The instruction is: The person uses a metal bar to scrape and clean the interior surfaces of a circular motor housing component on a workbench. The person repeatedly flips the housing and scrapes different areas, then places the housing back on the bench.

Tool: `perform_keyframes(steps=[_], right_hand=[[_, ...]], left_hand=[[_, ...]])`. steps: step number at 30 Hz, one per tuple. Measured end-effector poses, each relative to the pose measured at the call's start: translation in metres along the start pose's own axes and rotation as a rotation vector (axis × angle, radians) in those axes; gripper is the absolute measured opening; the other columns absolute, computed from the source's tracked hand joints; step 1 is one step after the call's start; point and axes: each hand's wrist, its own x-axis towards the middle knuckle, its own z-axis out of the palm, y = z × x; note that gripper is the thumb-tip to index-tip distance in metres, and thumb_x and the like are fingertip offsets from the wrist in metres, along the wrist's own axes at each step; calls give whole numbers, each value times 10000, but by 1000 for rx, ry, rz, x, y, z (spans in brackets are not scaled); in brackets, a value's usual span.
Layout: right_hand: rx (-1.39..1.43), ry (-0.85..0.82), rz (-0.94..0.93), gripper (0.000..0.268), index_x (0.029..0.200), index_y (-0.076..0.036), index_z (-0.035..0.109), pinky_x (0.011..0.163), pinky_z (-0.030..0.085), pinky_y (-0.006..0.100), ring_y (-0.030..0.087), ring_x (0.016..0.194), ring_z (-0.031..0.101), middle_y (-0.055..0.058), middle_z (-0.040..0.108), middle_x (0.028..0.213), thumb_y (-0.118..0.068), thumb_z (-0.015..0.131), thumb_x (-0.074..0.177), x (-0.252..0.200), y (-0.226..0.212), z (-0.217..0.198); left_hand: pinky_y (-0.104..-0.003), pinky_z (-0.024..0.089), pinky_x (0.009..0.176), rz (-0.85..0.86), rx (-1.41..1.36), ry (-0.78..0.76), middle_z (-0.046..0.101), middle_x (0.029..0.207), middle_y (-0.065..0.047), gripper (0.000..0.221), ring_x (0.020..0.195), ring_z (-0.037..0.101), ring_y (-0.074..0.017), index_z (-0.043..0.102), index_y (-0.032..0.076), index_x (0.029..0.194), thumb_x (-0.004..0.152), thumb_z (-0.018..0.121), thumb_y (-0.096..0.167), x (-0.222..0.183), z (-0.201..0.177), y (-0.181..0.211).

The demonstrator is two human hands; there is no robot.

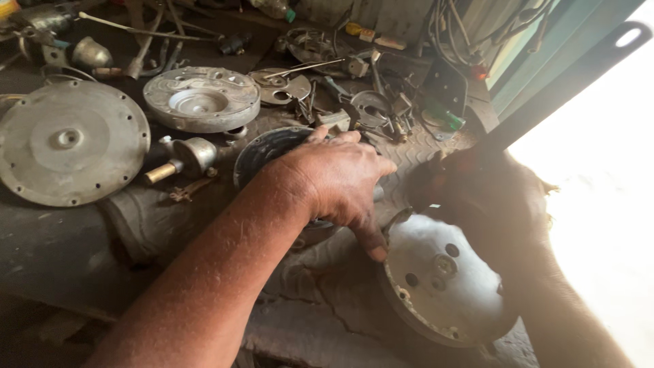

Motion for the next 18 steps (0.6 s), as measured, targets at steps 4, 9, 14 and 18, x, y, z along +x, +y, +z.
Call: perform_keyframes(steps=[4,9,14,18], right_hand=[[239,73,114,185,1035,-56,701,495,528,309,158,600,704,78,751,748,-89,725,854,-9,-3,-2],[298,43,59,180,1040,-35,695,526,550,297,154,613,709,66,761,780,-80,706,866,-10,1,-3],[93,3,15,142,1005,-47,726,520,554,304,146,603,725,39,781,772,-93,677,881,-10,1,-4],[170,41,90,163,1014,-40,709,520,555,297,145,598,722,64,752,728,-100,706,863,-13,-8,-8]], left_hand=[[-636,105,1234,6,-37,-2,453,1540,-72,1240,1510,254,-310,446,212,1490,423,904,647,2,7,-2],[-630,-2,1221,17,-18,15,258,1642,-80,1333,1557,57,-313,362,209,1536,411,922,651,-3,20,-7],[-626,-48,1231,36,-11,44,272,1637,-77,1361,1558,60,-315,358,207,1540,400,886,729,2,27,-11],[-614,-34,1237,33,-2,32,280,1629,-100,1376,1560,67,-317,363,198,1536,385,877,752,5,26,-13]])
